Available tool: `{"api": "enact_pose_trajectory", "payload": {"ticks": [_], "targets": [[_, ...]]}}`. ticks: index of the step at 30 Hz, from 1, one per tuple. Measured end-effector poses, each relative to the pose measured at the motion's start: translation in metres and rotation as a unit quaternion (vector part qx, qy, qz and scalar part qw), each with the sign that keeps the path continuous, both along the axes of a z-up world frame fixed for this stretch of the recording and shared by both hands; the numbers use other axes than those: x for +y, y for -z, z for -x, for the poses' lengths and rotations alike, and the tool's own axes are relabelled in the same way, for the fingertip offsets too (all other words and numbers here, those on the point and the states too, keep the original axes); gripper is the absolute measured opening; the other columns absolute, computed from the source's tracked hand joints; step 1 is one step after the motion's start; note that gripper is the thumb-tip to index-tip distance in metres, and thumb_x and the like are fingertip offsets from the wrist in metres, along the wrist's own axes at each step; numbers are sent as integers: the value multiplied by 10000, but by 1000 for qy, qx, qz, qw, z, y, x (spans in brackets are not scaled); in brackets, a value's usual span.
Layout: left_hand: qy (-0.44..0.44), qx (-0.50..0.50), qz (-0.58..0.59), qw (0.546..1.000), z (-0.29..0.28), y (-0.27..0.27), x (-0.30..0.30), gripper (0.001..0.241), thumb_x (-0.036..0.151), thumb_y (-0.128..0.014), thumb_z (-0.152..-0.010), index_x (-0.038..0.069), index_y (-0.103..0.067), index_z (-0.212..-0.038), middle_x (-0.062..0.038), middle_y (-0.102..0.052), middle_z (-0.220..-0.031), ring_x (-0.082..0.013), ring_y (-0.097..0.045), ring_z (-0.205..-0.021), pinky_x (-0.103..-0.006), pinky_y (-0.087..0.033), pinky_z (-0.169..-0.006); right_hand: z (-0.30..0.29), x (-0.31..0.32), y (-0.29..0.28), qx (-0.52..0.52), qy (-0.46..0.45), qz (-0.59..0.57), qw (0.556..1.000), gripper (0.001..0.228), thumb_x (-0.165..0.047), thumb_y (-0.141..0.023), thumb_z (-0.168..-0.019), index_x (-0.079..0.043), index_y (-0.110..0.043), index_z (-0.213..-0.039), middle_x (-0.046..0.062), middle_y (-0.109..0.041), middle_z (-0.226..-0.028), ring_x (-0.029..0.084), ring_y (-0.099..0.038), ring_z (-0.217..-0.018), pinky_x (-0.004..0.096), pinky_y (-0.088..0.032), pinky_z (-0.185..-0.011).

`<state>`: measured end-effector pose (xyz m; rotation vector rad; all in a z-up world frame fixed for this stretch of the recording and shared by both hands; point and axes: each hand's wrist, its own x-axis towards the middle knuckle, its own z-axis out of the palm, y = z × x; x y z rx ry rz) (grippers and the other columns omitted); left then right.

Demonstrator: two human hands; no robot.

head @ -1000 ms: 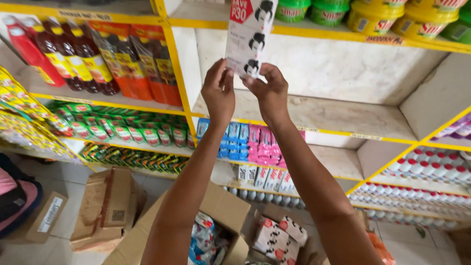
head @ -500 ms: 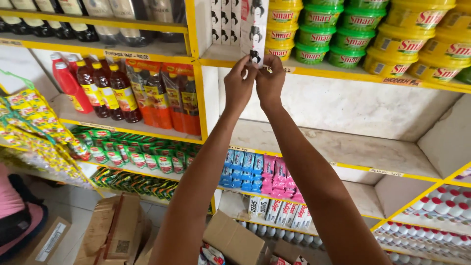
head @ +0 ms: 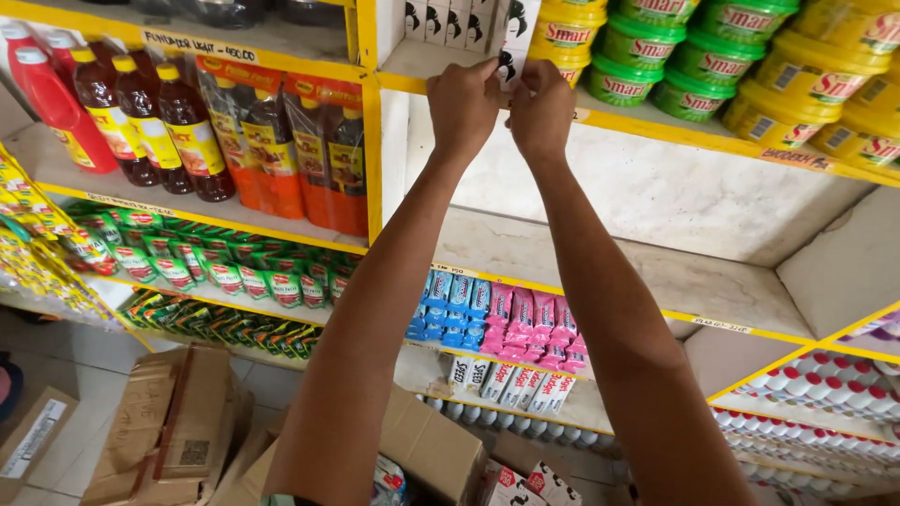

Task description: Restocking grocery items and household products from cardboard boxes onto retail shelves.

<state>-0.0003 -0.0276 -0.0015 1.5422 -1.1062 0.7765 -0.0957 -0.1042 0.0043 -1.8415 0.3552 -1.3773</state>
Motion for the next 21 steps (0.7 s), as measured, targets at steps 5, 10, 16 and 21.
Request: {"api": "enact_pose_trajectory", "payload": {"ticks": [5, 10, 16, 21], "targets": [[-45, -25, -14, 999, -3, -7, -10, 192, 124, -675, -888, 90, -793, -1035, -95, -724, -707, -290, -654, -750, -469, -431, -801, -11, 0, -11, 125, 261, 269, 919, 181, -163, -683, -945, -40, -627, -1066, 148, -750, -785, 364, -723, -689, 485, -550, -565], [-44, 9, -42, 998, -15, -10, -14, 124, 108, -668, -906, 90, -777, -848, -96, -721, -698, -295, -653, -764, -465, -433, -806, -20, -3, -14, 216, 294, 330, 870, 155, -239, -670, -973, -86, -681, -949, 159, -748, -847, 364, -733, -719, 483, -564, -586], [-50, 1, -50, 997, -42, -8, -40, 150, 62, -648, -884, 112, -789, -878, -92, -732, -727, -276, -683, -719, -480, -441, -774, -29, -9, -25, 309, 280, 311, 854, 138, -181, -641, -930, -118, -753, -979, 188, -742, -884, 380, -729, -809, 492, -574, -668], [-93, -53, 0, 994, -58, -11, -49, 147, 76, -680, -802, 122, -813, -842, -108, -753, -738, -296, -701, -670, -478, -473, -657, -46, -28, -30, 377, 245, 317, 835, 187, -203, -627, -955, -74, -760, -976, 210, -732, -950, 389, -719, -884, 497, -572, -726]]}}
